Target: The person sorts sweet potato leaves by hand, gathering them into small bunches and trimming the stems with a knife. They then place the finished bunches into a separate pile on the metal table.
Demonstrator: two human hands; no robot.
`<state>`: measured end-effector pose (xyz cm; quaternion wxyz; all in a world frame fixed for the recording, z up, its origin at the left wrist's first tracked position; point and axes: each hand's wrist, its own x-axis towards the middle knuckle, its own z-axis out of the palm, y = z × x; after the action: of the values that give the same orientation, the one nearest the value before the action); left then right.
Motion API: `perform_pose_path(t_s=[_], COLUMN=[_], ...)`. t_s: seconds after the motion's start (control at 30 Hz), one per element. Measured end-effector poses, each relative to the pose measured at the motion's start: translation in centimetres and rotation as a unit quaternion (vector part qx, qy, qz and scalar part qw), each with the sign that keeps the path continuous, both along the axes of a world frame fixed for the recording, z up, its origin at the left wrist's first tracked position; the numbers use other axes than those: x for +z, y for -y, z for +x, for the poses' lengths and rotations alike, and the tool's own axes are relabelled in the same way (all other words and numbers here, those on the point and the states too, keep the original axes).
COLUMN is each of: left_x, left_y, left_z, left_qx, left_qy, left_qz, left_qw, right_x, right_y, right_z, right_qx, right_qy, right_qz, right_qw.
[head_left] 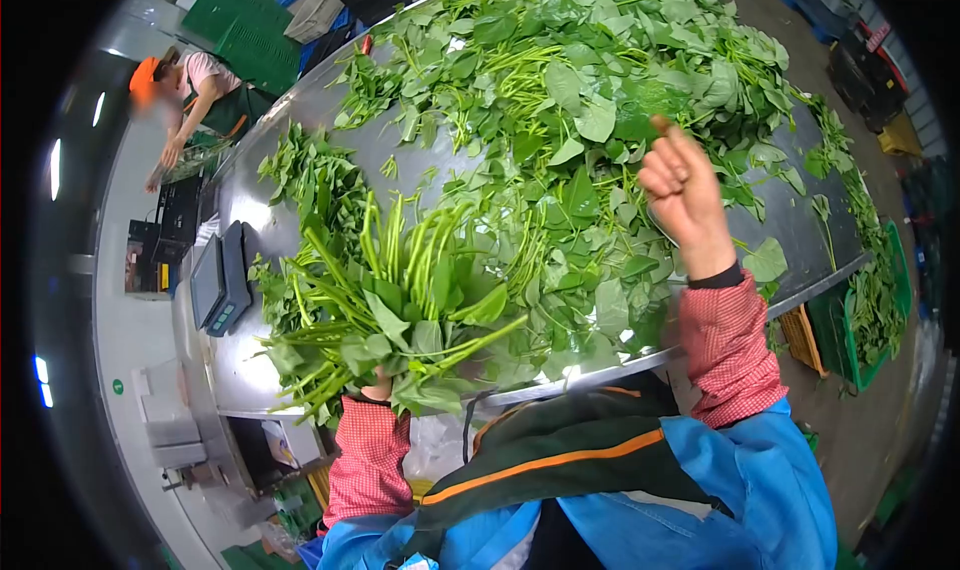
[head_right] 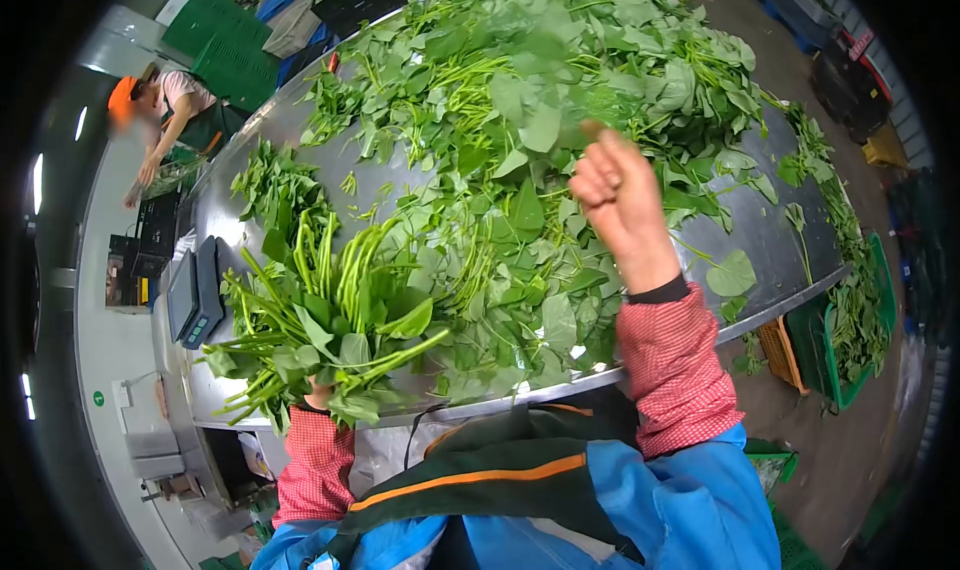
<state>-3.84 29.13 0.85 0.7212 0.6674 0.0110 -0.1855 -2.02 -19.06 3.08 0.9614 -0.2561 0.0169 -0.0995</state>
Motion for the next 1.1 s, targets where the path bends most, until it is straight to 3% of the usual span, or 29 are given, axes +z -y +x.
perform_pose_path(t_s=[0.07, 0.1, 0.13, 0.17, 0.27, 0.3, 0.33, 0.4, 0.53, 0.57, 0.6, 0.67, 0.73, 0.77, 0.8, 0.83, 0.87, 0.9, 0.93, 0.97, 1.0, 1.07, 1.1], left_x=[-0.3, -0.5, -0.9, -1.2, -2.2, -2.2, -2.3, -2.5, -2.5, -2.5, -2.5, -2.6, -2.6, -2.8, -3.0, -3.2, -3.4, -3.6, -3.8, -3.9, -4.0, -4.0, -3.8], left_y=[-0.2, -0.1, 0.1, 0.3, 0.9, 0.9, 1.1, 1.1, 0.3, 0.2, 0.2, -0.2, -0.4, -0.4, -0.3, -0.1, 0.1, 0.4, 0.7, 1.1, 1.3, 1.7, 1.6], left_z=[-0.2, -0.2, -0.4, -0.8, -1.6, -2.0, -2.2, -2.7, -3.5, -3.6, -3.5, -3.7, -3.9, -4.1, -4.1, -4.1, -4.1, -4.1, -4.0, -3.6, -3.5, -2.6, -2.3], left_qx=[0.000, -0.002, -0.005, -0.007, -0.012, -0.013, -0.016, -0.017, -0.011, -0.009, -0.010, -0.008, -0.008, -0.009, -0.012, -0.014, -0.019, -0.024, -0.030, -0.036, -0.041, -0.054, -0.057], left_qy=[-0.004, -0.007, -0.013, -0.019, -0.040, -0.045, -0.050, -0.058, -0.062, -0.063, -0.061, -0.062, -0.066, -0.068, -0.071, -0.076, -0.079, -0.082, -0.084, -0.082, -0.083, -0.075, -0.074], left_qz=[-0.005, -0.010, -0.012, -0.016, -0.029, -0.027, -0.027, -0.029, -0.029, -0.029, -0.030, -0.029, -0.030, -0.030, -0.031, -0.032, -0.034, -0.036, -0.036, -0.037, -0.037, -0.038, -0.036], left_qw=[1.000, 1.000, 1.000, 1.000, 0.999, 0.999, 0.998, 0.998, 0.998, 0.998, 0.998, 0.998, 0.997, 0.997, 0.997, 0.996, 0.996, 0.996, 0.995, 0.995, 0.995, 0.995, 0.995], right_x=[-0.4, -0.2, -1.1, -1.1, -2.0, 0.3, 1.0, 1.8, -0.3, -0.6, -1.1, -2.4, -3.1, -3.6, -3.6, -3.6, -3.4, -3.9, -1.4, -1.3, -2.6, 1.1, 0.8], right_y=[-0.7, -1.4, -3.7, -4.4, -8.6, -9.9, -11.1, -11.3, -9.3, -8.9, -8.4, -5.6, -3.7, -3.7, -4.0, -4.7, -5.3, -6.6, -8.1, -9.7, -11.3, -11.6, -11.1], right_z=[0.1, -0.1, 0.2, 0.0, 0.6, 0.2, 0.1, 0.3, 0.6, 0.4, 0.5, 1.0, 0.8, 0.8, 0.6, 0.5, 0.7, 0.8, 0.4, 0.4, 0.2, -1.2, -1.1], right_qx=[0.071, 0.101, 0.112, 0.217, 0.237, 0.270, 0.253, 0.248, 0.194, 0.146, 0.072, 0.018, 0.064, 0.152, 0.232, 0.212, 0.269, 0.253, 0.286, 0.343, 0.361, 0.326, 0.322], right_qy=[-0.092, -0.136, -0.096, -0.118, -0.020, -0.001, 0.054, 0.036, -0.049, -0.095, -0.121, -0.158, -0.135, -0.112, -0.088, -0.024, -0.026, -0.008, 0.002, 0.016, 0.104, 0.050, 0.009], right_qz=[-0.302, -0.443, -0.595, -0.638, -0.431, -0.442, -0.525, -0.526, -0.355, -0.321, -0.211, -0.105, -0.351, -0.521, -0.666, -0.708, -0.595, -0.484, -0.386, -0.314, -0.191, -0.195, -0.269], right_qw=[0.946, 0.880, 0.790, 0.730, 0.870, 0.855, 0.811, 0.813, 0.913, 0.931, 0.967, 0.982, 0.924, 0.833, 0.704, 0.674, 0.757, 0.837, 0.877, 0.885, 0.907, 0.924, 0.908])
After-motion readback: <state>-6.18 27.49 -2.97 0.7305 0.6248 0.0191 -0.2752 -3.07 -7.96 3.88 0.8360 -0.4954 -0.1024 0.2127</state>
